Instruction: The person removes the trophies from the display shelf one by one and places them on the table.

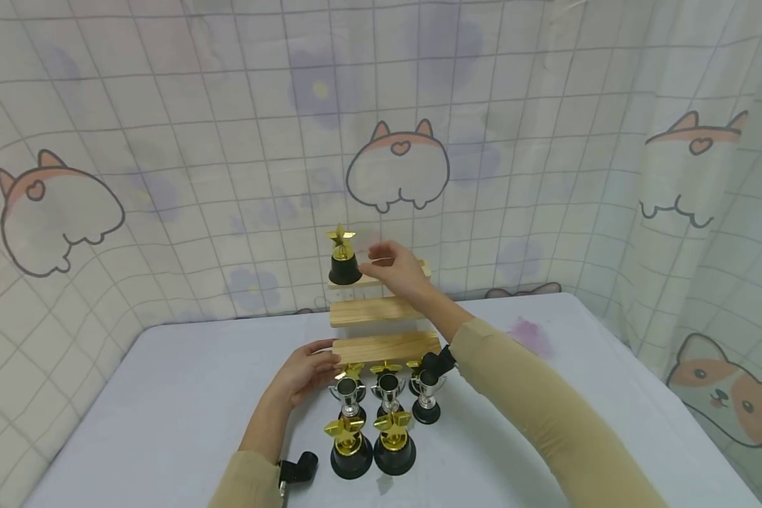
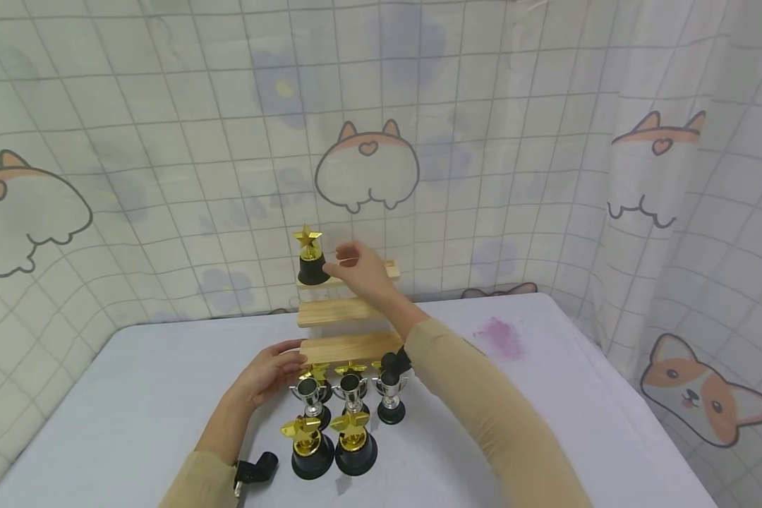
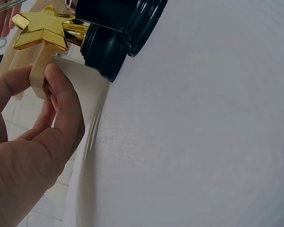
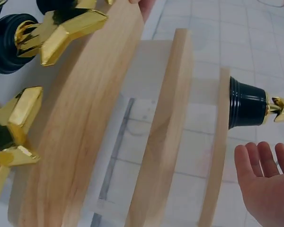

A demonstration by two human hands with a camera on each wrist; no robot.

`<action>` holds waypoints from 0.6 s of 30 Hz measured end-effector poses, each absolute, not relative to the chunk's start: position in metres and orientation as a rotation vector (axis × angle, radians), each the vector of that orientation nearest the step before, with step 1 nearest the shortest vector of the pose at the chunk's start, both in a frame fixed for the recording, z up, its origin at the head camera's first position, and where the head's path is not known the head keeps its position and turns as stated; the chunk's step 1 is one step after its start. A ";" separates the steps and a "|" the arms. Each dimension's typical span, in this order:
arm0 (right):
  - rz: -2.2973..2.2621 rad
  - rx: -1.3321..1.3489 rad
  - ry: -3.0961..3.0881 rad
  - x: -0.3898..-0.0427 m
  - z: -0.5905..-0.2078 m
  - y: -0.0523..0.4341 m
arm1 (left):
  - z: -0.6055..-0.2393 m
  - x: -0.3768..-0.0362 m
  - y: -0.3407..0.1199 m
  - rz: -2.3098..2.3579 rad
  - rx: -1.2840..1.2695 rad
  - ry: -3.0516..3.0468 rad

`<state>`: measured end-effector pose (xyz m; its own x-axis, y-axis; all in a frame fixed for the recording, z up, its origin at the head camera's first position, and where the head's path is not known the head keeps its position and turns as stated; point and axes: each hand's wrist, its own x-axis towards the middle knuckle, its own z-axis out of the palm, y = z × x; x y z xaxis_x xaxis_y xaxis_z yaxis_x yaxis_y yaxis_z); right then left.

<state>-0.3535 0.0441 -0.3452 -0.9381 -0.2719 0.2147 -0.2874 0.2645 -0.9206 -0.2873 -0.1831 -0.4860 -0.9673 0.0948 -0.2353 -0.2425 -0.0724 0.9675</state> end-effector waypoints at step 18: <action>1.772 0.463 -2.522 -0.373 -0.351 0.014 | -0.485 -0.287 -0.184 2.143 -0.144 1.956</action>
<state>-0.3728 0.0144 -0.3508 -0.9556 -0.2260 0.1889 -0.2543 0.3095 -0.9163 -0.2870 -0.1836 -0.4846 -0.9674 0.1069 -0.2298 -0.2385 -0.0779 0.9680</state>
